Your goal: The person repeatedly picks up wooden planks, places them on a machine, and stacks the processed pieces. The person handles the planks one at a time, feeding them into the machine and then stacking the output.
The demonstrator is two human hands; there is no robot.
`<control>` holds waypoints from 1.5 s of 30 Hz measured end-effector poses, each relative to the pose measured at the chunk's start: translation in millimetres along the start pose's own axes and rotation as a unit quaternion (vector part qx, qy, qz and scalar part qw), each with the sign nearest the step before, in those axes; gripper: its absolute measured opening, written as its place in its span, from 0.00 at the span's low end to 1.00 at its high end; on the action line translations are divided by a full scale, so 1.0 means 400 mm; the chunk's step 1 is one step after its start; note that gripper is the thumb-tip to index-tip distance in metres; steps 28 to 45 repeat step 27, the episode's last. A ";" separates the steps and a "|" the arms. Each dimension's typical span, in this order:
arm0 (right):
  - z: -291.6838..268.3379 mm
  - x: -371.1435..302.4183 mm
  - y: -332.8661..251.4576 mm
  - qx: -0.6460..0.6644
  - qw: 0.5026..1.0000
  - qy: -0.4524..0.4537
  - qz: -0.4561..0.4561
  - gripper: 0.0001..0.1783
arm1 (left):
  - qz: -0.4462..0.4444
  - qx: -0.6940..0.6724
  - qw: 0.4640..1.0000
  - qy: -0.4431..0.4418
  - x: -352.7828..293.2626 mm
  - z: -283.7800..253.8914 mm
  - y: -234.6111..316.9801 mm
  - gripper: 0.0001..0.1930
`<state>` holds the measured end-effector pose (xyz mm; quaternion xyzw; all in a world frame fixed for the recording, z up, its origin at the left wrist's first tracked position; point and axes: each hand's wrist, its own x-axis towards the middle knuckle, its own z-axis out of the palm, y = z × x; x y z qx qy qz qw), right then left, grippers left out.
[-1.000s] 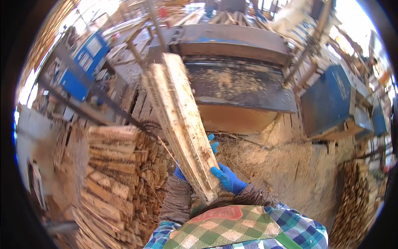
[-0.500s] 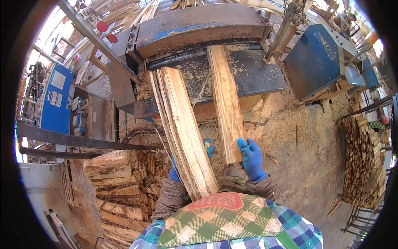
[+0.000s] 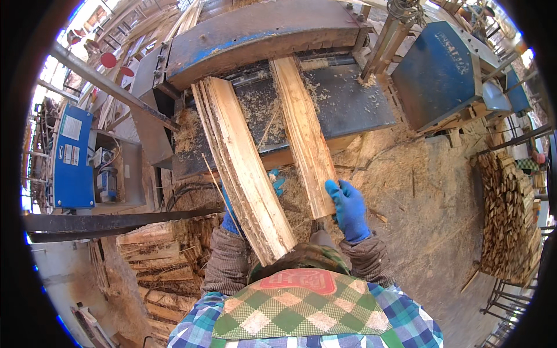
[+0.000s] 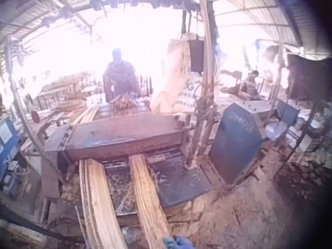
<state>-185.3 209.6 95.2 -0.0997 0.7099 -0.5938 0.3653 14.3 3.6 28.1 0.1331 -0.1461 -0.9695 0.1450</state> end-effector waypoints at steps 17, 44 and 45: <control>0.206 0.480 -0.140 -0.296 0.862 0.248 -0.327 0.22 | 0.085 -0.155 0.983 -0.049 -0.005 0.085 0.004 0.48; 0.220 0.292 -0.008 -0.058 0.862 -0.022 -0.503 0.19 | 0.247 -0.025 0.969 0.013 -0.146 -0.006 0.031 0.43; 0.220 0.292 -0.008 -0.058 0.862 -0.022 -0.503 0.19 | 0.247 -0.025 0.969 0.013 -0.146 -0.006 0.031 0.43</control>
